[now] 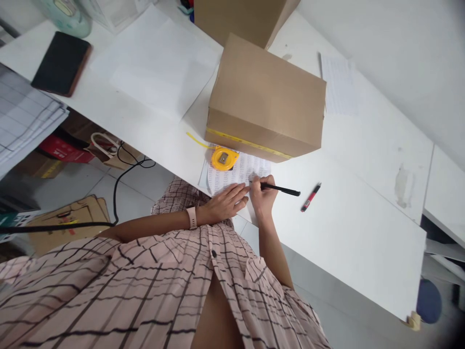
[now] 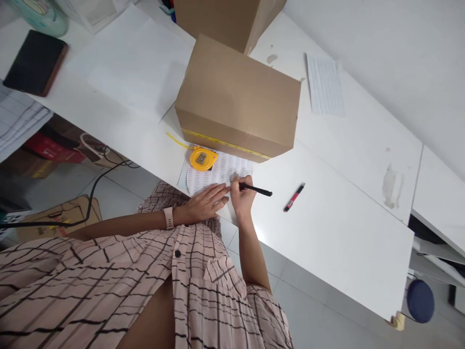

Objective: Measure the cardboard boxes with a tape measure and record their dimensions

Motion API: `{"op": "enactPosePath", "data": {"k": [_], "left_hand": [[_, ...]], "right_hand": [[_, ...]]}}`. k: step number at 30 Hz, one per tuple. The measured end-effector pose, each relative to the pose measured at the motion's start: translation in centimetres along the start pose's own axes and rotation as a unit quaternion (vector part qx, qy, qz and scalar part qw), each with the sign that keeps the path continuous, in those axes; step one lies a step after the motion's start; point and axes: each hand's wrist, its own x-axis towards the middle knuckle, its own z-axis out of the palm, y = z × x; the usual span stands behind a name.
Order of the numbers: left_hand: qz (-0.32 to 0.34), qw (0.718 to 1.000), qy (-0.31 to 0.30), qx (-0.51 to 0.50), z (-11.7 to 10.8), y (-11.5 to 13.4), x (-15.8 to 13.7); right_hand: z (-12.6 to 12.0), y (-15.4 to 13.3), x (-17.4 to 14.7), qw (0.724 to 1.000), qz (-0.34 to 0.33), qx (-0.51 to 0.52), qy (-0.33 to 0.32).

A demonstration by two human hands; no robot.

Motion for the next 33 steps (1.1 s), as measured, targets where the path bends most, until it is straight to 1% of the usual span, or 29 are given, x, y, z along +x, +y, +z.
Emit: {"op": "enactPosePath", "data": {"k": [4, 8, 14, 19, 25, 29, 33], "left_hand": [[0.000, 1.000, -0.003, -0.007, -0.13, -0.01, 0.02], [-0.005, 1.000, -0.021, -0.013, -0.10, -0.01, -0.02], [-0.006, 0.999, -0.031, 0.009, -0.05, 0.00, -0.02], [-0.004, 0.999, -0.030, -0.014, -0.24, -0.05, 0.08], [0.000, 1.000, -0.011, -0.010, -0.20, -0.02, 0.06], [-0.002, 1.000, -0.015, -0.013, -0.11, -0.01, 0.03], [-0.012, 0.999, -0.023, -0.040, -0.18, -0.01, 0.02]], "right_hand": [[0.01, -0.02, 0.01, 1.000, -0.006, -0.002, -0.005], [0.03, 0.07, -0.02, 1.000, -0.006, -0.012, -0.006], [0.03, 0.11, 0.01, 1.000, -0.006, -0.015, -0.009], [0.02, 0.10, 0.01, 1.000, -0.001, -0.001, 0.010], [0.02, -0.14, 0.09, 1.000, -0.002, -0.011, 0.001], [-0.02, -0.13, 0.11, 1.000, -0.006, -0.011, -0.001], [-0.08, 0.10, 0.01, 1.000, -0.004, -0.009, -0.003]]}}
